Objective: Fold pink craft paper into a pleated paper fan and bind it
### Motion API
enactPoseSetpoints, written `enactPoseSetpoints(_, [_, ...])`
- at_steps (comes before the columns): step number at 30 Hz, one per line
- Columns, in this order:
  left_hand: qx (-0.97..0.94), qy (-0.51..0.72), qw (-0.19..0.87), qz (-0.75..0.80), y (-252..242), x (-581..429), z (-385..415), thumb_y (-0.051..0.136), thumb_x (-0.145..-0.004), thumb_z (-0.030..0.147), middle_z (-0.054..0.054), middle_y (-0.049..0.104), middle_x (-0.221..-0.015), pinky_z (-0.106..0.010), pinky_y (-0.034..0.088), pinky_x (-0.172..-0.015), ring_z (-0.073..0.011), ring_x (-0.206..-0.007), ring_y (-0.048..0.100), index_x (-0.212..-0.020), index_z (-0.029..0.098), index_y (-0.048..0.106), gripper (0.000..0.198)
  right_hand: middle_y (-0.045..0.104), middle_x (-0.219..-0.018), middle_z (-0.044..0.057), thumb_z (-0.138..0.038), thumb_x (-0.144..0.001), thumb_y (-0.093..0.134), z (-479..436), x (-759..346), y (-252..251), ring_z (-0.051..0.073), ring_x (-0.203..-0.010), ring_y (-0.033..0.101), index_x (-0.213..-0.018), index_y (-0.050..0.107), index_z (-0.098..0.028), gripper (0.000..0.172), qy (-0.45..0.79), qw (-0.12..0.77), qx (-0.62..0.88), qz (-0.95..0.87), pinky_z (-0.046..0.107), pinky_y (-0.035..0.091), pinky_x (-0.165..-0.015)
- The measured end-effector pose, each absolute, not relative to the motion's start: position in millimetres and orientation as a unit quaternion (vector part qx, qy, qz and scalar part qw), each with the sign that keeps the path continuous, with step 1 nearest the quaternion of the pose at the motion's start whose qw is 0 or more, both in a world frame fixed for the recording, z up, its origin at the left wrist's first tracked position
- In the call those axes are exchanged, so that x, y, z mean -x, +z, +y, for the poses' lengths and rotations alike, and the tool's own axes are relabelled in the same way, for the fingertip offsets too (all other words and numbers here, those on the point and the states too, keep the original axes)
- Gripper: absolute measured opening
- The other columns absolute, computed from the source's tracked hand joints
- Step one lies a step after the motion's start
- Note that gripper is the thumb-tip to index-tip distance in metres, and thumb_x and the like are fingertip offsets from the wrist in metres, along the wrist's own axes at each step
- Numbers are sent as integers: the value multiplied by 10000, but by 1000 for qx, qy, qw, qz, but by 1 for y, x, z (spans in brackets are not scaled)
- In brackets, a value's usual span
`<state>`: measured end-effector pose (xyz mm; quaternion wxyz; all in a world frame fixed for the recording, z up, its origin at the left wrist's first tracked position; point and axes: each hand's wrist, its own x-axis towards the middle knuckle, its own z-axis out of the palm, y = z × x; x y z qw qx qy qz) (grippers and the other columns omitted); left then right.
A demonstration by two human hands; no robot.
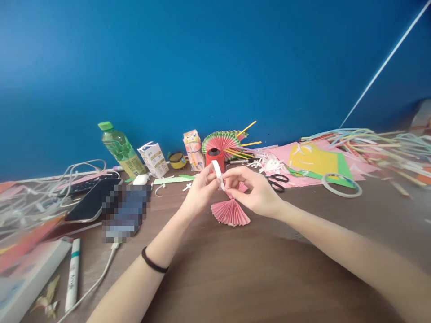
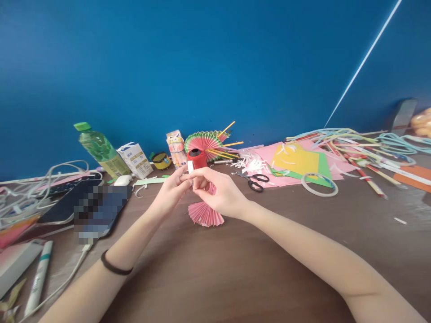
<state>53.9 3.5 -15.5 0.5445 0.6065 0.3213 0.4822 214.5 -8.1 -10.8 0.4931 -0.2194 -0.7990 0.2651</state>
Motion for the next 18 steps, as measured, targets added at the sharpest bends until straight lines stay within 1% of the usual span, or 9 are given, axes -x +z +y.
enactPoseSetpoints(3, [-604, 468, 561, 318, -17, -55, 4, 513, -762, 160, -73, 651, -981, -287, 434, -760, -159, -838, 592, -1234, 162, 424, 481, 553, -784, -5, -62, -769, 510, -7, -215, -10, 96, -714, 546, -1005, 526, -224, 286, 262, 509, 217, -790, 248, 484, -661])
enactPoseSetpoints(7, [-600, 457, 582, 302, -16, -57, 2, 557, -726, 131, -87, 623, -1065, -312, 430, -810, -197, -961, 569, -1292, 173, 362, 600, 556, -810, -2, -78, -770, 528, -6, -216, -10, 96, -730, 550, -997, 532, -223, 269, 258, 527, 228, -777, 249, 494, -691])
enactPoseSetpoints(11, [-609, 454, 570, 314, -18, -58, 0, 575, -729, 139, -88, 607, -1106, -342, 408, -886, -209, -1047, 538, -1340, 192, 277, 681, 555, -806, -3, -69, -766, 528, -6, -216, -10, 96, -723, 554, -1005, 535, -221, 284, 259, 525, 238, -775, 250, 496, -686])
enactPoseSetpoints(13, [-624, 454, 548, 322, -20, -58, 0, 561, -752, 165, -84, 608, -1109, -345, 404, -899, -209, -1059, 536, -1335, 199, 279, 648, 558, -808, -2, -66, -766, 524, -6, -216, -11, 98, -720, 554, -1000, 534, -218, 279, 261, 525, 238, -774, 256, 495, -685])
enactPoseSetpoints(18, [-668, 463, 461, 357, -19, -58, -1, 528, -781, 192, -97, 622, -1080, -320, 432, -855, -228, -1070, 534, -1182, 161, 458, 408, 573, -811, -5, -53, -763, 515, -6, -215, -14, 95, -720, 560, -984, 536, -219, 278, 262, 520, 236, -778, 254, 487, -685])
